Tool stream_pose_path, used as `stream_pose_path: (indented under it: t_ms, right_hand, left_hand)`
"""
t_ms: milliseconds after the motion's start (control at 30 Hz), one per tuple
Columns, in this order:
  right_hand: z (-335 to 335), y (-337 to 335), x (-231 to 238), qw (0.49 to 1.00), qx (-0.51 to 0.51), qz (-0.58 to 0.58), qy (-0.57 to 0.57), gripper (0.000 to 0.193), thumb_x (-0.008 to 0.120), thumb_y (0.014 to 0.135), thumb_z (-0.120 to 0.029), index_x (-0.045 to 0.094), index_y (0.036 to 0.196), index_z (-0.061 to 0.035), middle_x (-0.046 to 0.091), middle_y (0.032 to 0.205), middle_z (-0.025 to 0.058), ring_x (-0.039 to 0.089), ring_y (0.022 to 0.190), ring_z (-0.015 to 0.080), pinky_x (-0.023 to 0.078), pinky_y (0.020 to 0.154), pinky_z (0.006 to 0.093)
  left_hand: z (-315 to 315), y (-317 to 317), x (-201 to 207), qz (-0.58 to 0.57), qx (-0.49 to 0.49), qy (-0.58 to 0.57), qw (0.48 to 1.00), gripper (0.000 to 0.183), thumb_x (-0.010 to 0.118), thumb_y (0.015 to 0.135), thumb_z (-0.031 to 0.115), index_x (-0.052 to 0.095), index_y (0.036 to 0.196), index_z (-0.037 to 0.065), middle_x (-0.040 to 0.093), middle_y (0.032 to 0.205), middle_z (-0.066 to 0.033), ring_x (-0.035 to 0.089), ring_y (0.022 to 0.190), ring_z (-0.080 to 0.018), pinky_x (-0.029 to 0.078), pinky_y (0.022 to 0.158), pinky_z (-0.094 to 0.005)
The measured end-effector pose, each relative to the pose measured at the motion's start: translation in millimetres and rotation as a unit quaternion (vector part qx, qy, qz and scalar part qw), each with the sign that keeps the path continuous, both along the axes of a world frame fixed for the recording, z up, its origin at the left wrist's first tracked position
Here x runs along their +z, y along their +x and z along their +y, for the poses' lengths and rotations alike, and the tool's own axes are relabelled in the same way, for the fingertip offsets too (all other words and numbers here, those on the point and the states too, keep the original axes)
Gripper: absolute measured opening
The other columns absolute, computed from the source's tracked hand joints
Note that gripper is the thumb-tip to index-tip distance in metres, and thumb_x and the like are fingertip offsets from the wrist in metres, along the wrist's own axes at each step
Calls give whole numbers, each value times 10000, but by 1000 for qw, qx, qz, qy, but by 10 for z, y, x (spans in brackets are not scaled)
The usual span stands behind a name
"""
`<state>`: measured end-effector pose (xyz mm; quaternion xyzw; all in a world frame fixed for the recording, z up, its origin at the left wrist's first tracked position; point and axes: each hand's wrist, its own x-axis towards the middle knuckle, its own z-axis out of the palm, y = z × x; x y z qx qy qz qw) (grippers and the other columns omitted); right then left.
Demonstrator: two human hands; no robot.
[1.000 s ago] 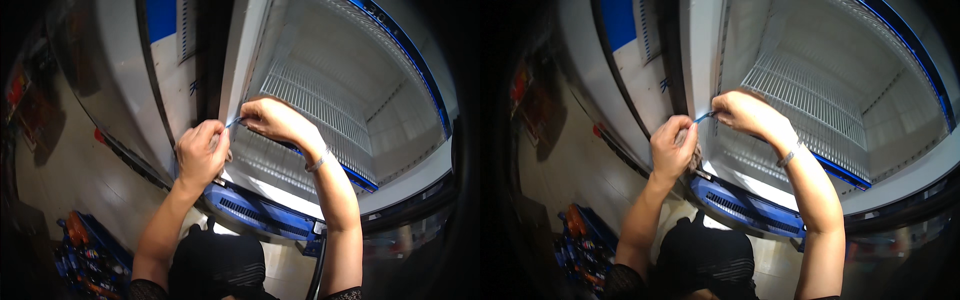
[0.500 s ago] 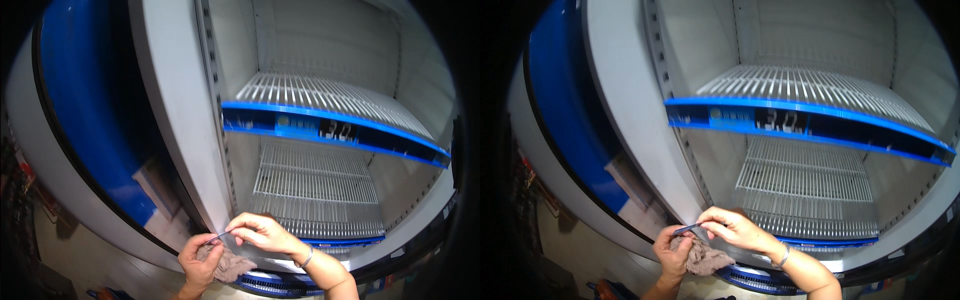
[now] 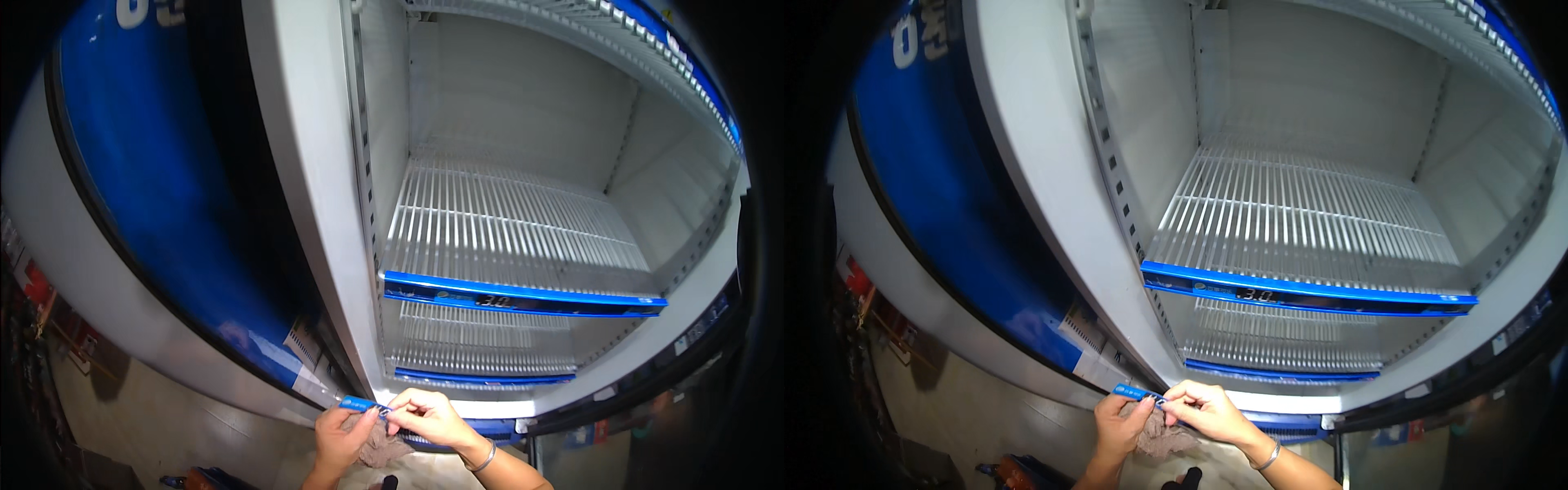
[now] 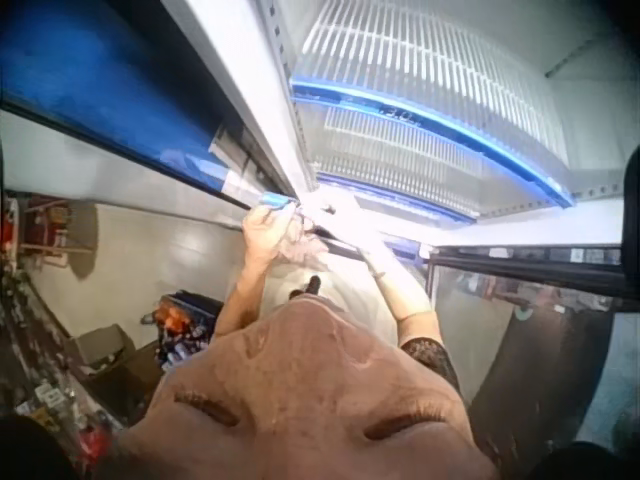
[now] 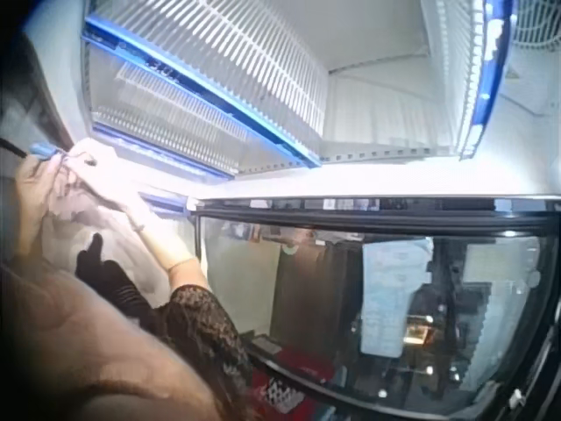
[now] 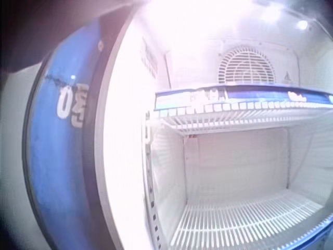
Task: The person assembles the interior of an empty commercial refrigerator. They insert blue plastic shelf supports into the wire racks, wipe the surfaces with a cloth, and place a wire shelf into the unit. The person then attaches small blue labels to the front edges of the supports.
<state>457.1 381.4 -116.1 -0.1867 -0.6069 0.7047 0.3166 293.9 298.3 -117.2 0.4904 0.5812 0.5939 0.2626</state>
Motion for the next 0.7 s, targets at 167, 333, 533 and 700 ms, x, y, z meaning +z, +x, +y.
stream_pose_path:
  t_ms: [167, 333, 533, 700]
  right_hand:
    - [-254, 313, 650, 989, -98, -111, 26, 84, 619, 922, -76, 605, 914, 6, 646, 738, 38, 604, 696, 73, 486, 632, 218]
    - [-344, 495, 1308, 979, -183, -84, -4, 188, 635, 901, -78, 620, 1066, 12, 636, 870, 36, 591, 736, 76, 486, 656, 231]
    - [-195, 682, 1899, 782, -392, -215, 434, 136, 741, 753, -93, 654, 844, -41, 635, 840, 99, 616, 827, 244, 486, 757, 328]
    - [302, 574, 2545, 700, -275, -358, 553, 391, 740, 759, -198, 591, 1104, -90, 585, 1040, 91, 562, 976, 277, 437, 840, 412]
  left_hand:
    - [-7, 288, 501, -150, -77, -54, 984, 92, 650, 854, 23, 685, 925, -22, 682, 871, -34, 610, 801, -98, 486, 758, -254]
    - [-186, 345, 966, -261, -69, -64, 961, 59, 669, 869, 47, 688, 892, -5, 670, 846, 9, 576, 769, -52, 480, 709, -225]
    - [-927, 210, 1547, -270, -118, -195, 936, 62, 686, 857, 52, 696, 877, -5, 665, 801, -6, 598, 726, -64, 478, 647, -214]
    - [-1631, 96, 1668, -268, -116, -246, 924, 96, 701, 851, 76, 692, 894, -10, 660, 784, 1, 580, 690, -60, 469, 620, -210]
